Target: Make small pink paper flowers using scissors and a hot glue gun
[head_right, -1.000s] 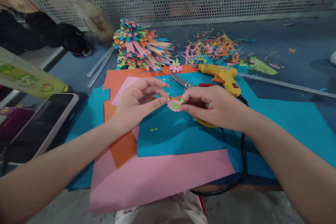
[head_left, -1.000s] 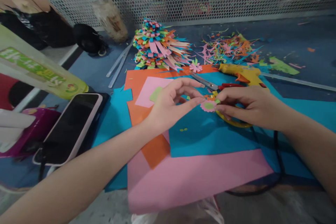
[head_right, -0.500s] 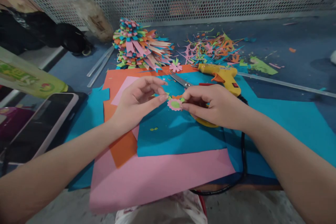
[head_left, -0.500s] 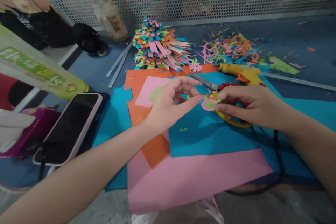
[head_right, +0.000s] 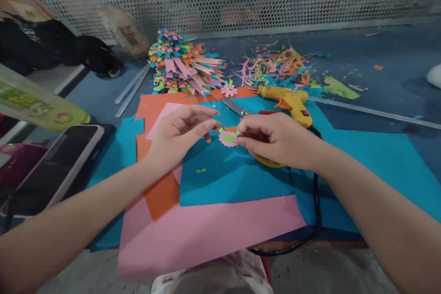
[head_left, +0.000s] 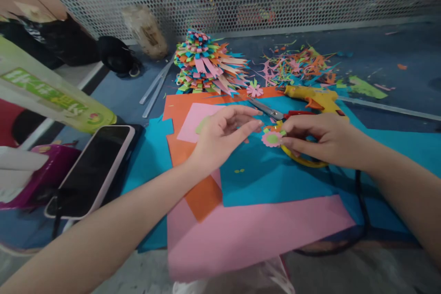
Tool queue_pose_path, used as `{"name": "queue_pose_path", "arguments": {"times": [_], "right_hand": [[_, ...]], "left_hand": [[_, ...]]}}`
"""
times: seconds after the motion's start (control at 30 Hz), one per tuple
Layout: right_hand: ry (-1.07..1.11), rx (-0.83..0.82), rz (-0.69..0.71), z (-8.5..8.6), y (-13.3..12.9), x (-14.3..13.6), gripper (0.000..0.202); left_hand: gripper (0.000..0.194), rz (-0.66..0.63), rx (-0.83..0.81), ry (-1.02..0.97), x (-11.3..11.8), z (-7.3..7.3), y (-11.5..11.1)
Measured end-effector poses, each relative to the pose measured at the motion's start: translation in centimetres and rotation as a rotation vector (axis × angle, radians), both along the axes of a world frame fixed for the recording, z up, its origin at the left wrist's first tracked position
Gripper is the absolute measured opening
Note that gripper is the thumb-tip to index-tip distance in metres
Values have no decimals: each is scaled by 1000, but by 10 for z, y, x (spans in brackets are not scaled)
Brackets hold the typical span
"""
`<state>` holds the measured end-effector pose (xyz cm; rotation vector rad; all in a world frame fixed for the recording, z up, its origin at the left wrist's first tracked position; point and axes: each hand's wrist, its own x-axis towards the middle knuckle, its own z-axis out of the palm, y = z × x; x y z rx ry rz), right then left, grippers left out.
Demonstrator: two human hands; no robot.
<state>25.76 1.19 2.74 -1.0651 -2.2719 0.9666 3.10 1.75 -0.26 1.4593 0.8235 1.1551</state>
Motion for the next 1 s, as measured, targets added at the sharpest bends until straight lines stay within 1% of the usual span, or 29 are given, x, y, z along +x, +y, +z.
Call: {"name": "queue_pose_path", "arguments": {"times": [0.17, 0.43, 0.57, 0.8, 1.0], "right_hand": [[-16, -14, 5, 0, 0, 0, 27], [-34, 3, 14, 0, 0, 0, 26], [-22, -19, 1, 1, -1, 0, 27], [-11, -13, 8, 0, -1, 0, 27], [1, -8, 18, 0, 0, 1, 30]], "left_hand": [[26, -4, 43, 84, -1, 1, -3], [25, -46, 63, 104, -1, 2, -3], [22, -39, 53, 109, -1, 3, -4], [28, -58, 11, 93, -1, 3, -1], [29, -64, -6, 81, -1, 5, -3]]}}
